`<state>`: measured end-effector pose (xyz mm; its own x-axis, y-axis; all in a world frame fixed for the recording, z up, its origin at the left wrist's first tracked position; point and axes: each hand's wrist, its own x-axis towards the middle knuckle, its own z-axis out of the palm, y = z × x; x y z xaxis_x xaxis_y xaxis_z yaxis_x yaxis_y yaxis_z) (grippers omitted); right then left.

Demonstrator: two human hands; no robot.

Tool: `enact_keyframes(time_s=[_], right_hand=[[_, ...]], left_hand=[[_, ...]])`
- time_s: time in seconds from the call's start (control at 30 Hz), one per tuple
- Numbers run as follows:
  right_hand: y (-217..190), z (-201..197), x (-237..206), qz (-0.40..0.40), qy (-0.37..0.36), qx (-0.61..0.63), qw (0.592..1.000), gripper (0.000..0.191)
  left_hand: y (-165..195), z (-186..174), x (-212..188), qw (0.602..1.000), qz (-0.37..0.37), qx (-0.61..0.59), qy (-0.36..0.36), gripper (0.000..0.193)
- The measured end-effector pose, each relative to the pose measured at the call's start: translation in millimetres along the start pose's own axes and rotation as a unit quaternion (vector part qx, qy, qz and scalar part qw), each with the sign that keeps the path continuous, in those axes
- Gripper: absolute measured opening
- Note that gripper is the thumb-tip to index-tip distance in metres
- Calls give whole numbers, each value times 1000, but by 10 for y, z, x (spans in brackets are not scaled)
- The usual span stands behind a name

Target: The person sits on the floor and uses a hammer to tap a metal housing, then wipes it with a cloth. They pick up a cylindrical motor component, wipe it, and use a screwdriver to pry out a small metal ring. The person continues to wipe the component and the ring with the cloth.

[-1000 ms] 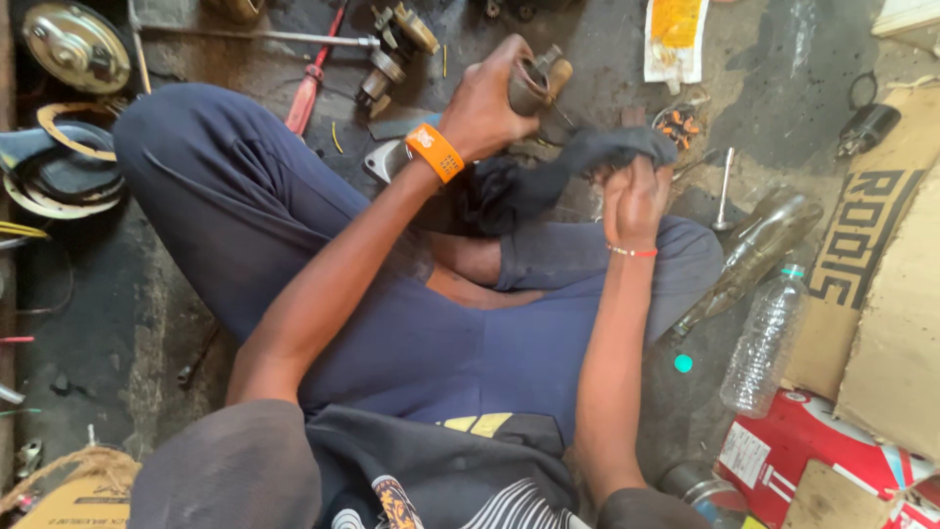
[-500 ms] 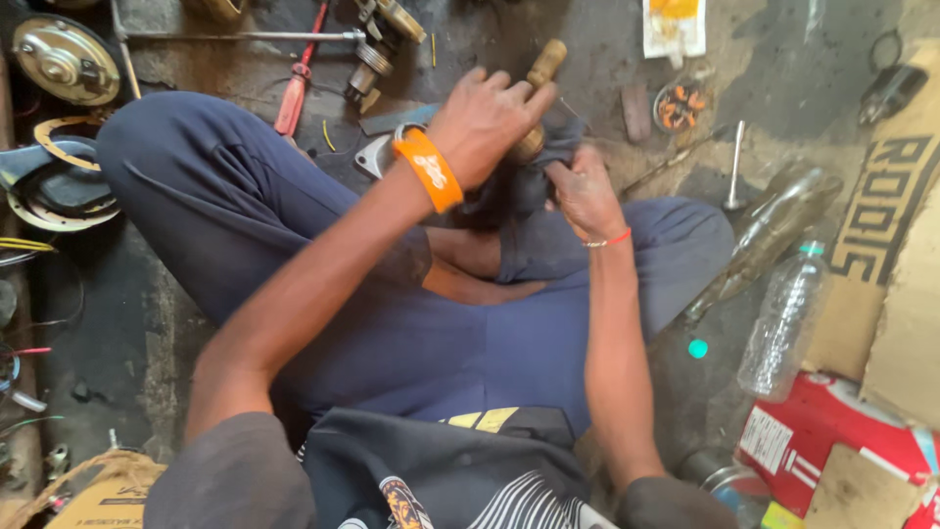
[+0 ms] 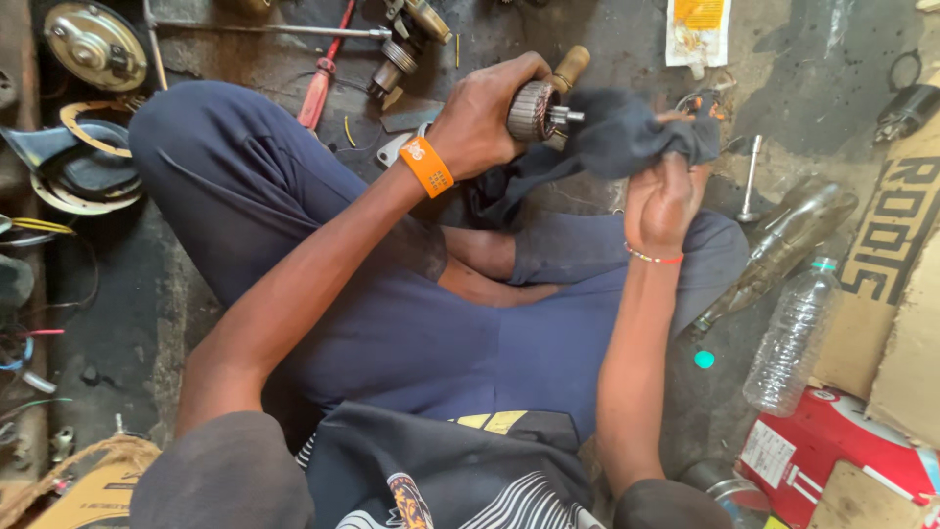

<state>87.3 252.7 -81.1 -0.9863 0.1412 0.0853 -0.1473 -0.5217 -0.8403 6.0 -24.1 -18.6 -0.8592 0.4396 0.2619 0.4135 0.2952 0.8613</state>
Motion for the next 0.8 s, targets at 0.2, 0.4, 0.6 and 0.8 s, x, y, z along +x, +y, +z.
enact_keyframes(time_s=[0.2,0.4,0.6,0.8], right_hand=[[55,603,-55,-18,-88,-285,954,38],[89,730,-9,29,-93,-319,943,35],[198,750,26,34,-87,-306,947,31],[261,830,54,23,-68,-368,927,28]], left_hand=[[-57,115,-54,998,-1,56,-41,42],[-122,116,-62,983,-87,-29,-160,49],[-139,105,-31,977,-132,24,-166,44],[-150,250,-148,980,-59,175,-66,32]])
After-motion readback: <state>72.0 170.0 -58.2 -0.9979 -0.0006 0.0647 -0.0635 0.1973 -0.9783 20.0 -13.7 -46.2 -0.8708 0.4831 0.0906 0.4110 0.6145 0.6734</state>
